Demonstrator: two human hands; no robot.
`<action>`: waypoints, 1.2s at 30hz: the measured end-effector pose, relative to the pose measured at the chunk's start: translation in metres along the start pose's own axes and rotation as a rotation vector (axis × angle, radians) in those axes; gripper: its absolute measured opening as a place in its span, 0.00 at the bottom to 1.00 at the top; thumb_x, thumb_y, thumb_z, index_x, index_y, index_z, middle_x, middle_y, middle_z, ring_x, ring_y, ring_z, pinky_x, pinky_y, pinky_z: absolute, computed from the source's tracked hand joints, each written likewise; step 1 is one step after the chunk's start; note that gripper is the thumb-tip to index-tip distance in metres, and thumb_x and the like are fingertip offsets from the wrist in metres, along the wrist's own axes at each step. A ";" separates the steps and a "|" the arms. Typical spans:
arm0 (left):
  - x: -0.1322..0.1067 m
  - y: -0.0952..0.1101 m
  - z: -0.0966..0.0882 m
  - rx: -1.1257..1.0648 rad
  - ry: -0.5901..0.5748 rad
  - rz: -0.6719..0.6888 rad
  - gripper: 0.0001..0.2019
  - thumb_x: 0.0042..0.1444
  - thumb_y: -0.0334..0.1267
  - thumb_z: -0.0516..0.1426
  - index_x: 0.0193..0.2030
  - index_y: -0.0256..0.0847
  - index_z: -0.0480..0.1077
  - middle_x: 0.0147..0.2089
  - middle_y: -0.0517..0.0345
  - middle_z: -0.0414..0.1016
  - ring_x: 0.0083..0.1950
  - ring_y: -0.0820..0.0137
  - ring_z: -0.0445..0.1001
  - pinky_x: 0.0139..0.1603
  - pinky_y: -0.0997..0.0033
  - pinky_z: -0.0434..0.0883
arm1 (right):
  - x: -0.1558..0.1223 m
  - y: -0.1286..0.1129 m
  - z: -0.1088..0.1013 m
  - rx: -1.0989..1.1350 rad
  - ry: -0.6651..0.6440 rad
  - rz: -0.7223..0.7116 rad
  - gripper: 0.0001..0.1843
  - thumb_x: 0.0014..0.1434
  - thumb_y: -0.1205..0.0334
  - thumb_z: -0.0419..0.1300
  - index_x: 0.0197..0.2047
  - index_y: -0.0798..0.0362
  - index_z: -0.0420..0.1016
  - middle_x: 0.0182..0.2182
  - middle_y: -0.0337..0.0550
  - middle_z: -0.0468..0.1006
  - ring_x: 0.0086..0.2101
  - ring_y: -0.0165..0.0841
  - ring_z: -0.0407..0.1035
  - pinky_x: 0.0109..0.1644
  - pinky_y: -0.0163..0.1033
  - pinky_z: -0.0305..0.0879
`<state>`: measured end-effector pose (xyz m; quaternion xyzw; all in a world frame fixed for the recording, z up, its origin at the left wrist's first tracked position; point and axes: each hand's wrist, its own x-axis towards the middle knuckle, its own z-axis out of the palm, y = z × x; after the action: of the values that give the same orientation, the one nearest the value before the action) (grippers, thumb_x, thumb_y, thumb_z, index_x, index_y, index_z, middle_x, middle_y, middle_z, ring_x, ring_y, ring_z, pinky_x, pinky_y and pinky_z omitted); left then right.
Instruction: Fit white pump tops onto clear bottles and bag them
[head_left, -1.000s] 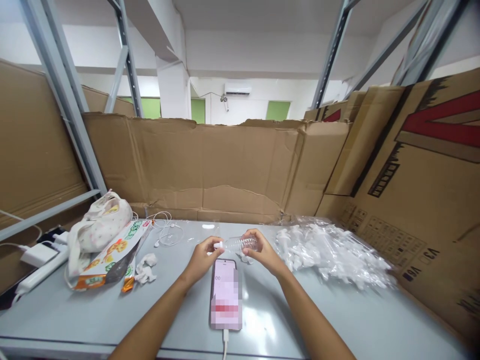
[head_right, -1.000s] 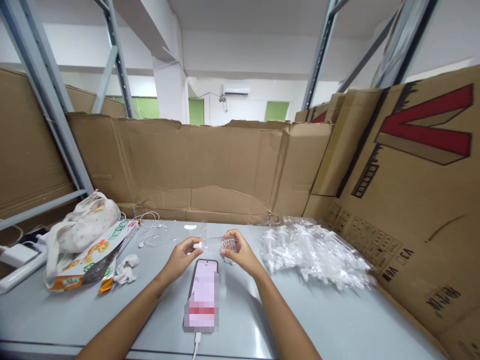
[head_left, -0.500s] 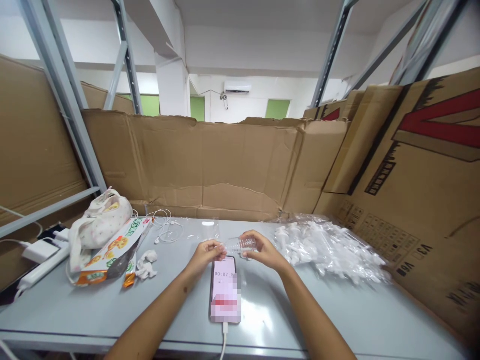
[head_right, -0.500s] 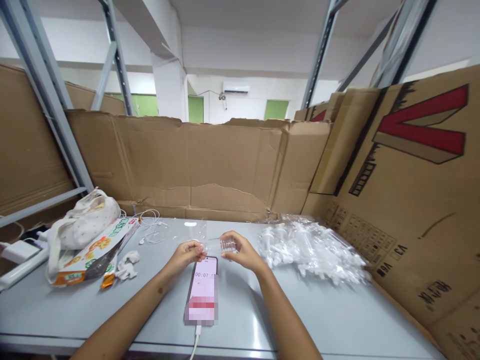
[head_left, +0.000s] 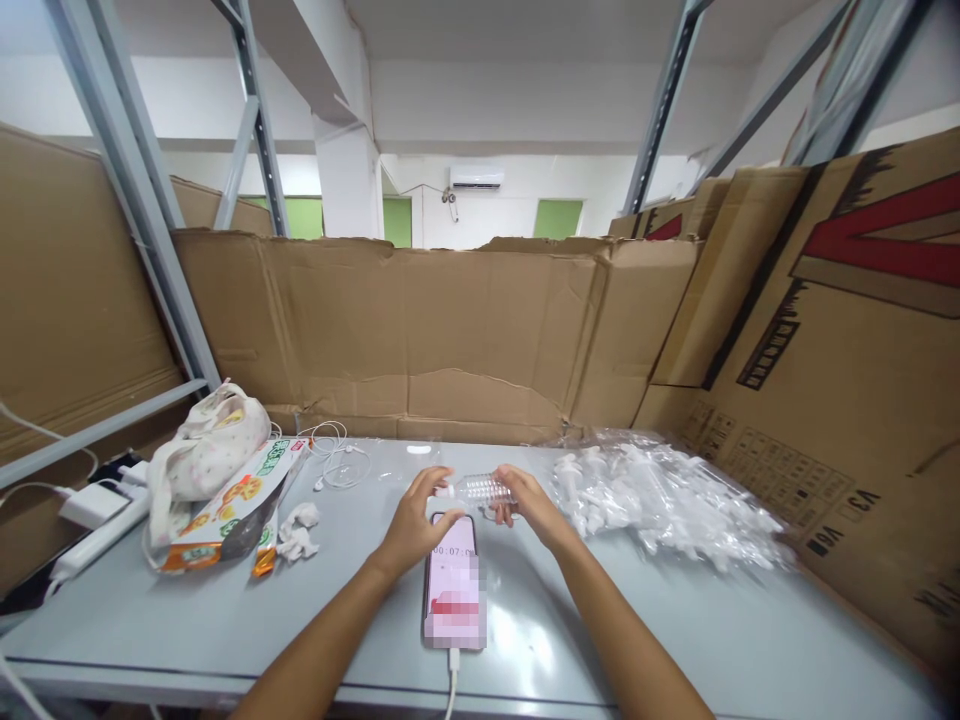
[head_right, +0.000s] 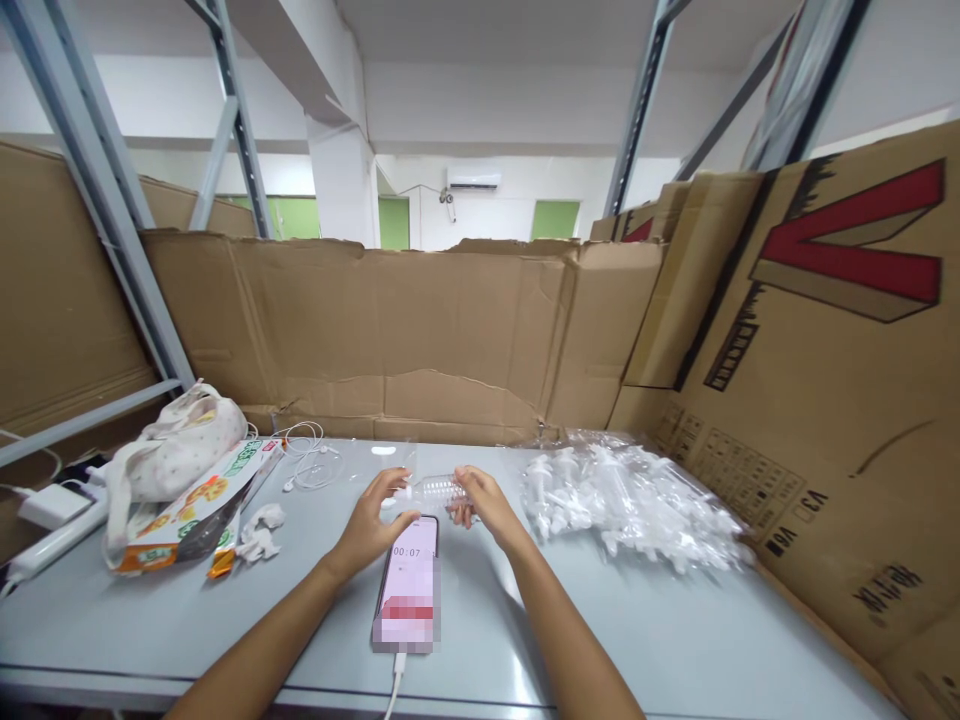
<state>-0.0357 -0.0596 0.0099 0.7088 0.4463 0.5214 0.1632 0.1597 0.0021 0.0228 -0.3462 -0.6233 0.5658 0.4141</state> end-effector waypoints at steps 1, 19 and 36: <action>0.000 -0.001 0.000 -0.028 -0.008 -0.058 0.22 0.52 0.42 0.58 0.54 0.43 0.61 0.49 0.50 0.70 0.45 0.66 0.71 0.47 0.66 0.67 | 0.000 -0.002 -0.001 -0.007 0.004 -0.023 0.25 0.51 0.37 0.53 0.30 0.53 0.62 0.16 0.35 0.71 0.14 0.29 0.66 0.15 0.31 0.56; 0.006 -0.008 -0.004 0.267 -0.241 -0.052 0.17 0.61 0.42 0.44 0.55 0.44 0.63 0.54 0.52 0.69 0.54 0.62 0.66 0.54 0.62 0.62 | -0.004 -0.004 -0.010 -0.307 0.003 -0.274 0.17 0.52 0.50 0.60 0.40 0.52 0.69 0.30 0.39 0.72 0.26 0.30 0.68 0.29 0.34 0.65; 0.005 -0.011 -0.001 0.280 -0.228 -0.071 0.21 0.60 0.40 0.48 0.60 0.45 0.56 0.53 0.50 0.68 0.49 0.65 0.68 0.51 0.63 0.64 | -0.011 -0.014 -0.003 -0.399 0.036 -0.359 0.21 0.51 0.56 0.61 0.49 0.50 0.66 0.40 0.44 0.73 0.37 0.36 0.69 0.41 0.41 0.67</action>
<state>-0.0416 -0.0498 0.0057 0.7628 0.5180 0.3644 0.1306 0.1672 -0.0086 0.0350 -0.3149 -0.7666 0.3431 0.4421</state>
